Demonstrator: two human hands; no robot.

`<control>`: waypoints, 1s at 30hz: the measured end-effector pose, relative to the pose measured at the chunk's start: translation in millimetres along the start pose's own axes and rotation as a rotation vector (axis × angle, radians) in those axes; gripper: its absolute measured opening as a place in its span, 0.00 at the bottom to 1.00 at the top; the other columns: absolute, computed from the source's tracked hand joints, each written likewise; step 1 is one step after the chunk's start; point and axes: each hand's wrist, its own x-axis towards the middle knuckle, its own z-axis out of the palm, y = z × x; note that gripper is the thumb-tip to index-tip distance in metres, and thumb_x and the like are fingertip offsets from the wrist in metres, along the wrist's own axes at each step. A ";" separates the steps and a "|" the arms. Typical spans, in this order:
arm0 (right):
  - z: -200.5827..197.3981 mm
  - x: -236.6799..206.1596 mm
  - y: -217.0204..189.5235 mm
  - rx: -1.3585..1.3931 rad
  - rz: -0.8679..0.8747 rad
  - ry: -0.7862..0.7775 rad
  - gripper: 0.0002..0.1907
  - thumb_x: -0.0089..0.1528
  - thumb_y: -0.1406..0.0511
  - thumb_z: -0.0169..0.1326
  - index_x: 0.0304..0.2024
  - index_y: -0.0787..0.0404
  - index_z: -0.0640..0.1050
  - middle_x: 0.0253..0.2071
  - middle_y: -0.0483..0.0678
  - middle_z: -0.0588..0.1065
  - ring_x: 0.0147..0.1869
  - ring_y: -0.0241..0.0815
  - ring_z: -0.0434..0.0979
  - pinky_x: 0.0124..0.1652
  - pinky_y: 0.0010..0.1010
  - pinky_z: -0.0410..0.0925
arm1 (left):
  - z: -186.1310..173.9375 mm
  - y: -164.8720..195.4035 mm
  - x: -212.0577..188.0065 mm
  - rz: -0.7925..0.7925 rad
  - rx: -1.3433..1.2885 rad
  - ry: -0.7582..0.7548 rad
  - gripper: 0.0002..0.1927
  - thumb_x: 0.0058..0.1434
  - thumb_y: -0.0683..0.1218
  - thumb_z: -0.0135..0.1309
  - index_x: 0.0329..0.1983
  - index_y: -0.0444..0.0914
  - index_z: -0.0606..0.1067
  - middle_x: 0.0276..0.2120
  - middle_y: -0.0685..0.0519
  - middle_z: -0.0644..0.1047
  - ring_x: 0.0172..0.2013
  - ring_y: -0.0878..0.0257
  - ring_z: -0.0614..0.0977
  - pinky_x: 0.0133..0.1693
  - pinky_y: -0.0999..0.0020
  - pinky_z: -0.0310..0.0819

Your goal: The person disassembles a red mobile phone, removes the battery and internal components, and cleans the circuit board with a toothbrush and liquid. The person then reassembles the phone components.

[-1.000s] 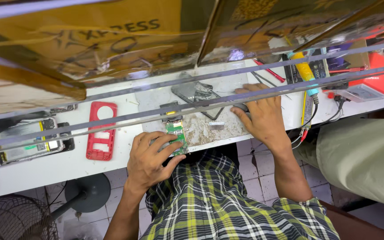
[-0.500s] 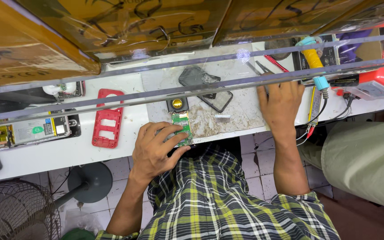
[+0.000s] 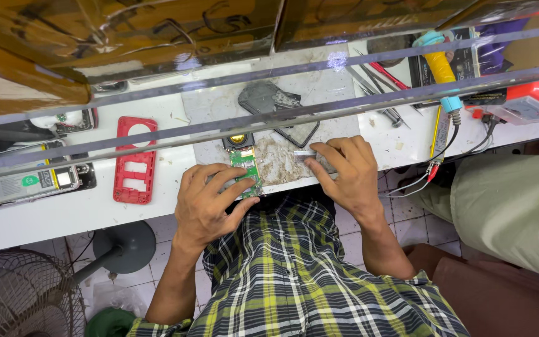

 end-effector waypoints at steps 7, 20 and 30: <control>-10.1 12.8 -5.7 0.017 0.104 -0.076 0.08 0.59 0.66 0.67 0.39 0.61 0.81 0.38 0.48 0.75 0.43 0.48 0.71 0.45 0.40 0.65 | -2.8 3.1 0.5 -0.018 0.000 0.007 0.16 0.51 0.52 0.70 0.41 0.44 0.83 0.45 0.57 0.81 0.48 0.57 0.78 0.51 0.57 0.68; -130.6 -84.2 89.1 0.085 0.077 1.348 0.11 0.66 0.67 0.59 0.37 0.63 0.68 0.29 0.44 0.66 0.27 0.34 0.59 0.30 0.26 0.54 | -2.8 14.9 -1.5 -0.077 0.128 -0.046 0.16 0.48 0.53 0.70 0.40 0.47 0.84 0.44 0.60 0.81 0.48 0.59 0.79 0.53 0.59 0.68; -175.8 -138.9 84.0 -1.084 0.694 0.385 0.12 0.68 0.63 0.63 0.52 0.56 0.78 0.48 0.54 0.78 0.66 0.55 0.72 0.66 0.64 0.47 | -1.9 13.6 -4.1 -0.042 0.098 -0.040 0.16 0.50 0.53 0.70 0.41 0.46 0.84 0.45 0.58 0.81 0.49 0.58 0.79 0.53 0.58 0.68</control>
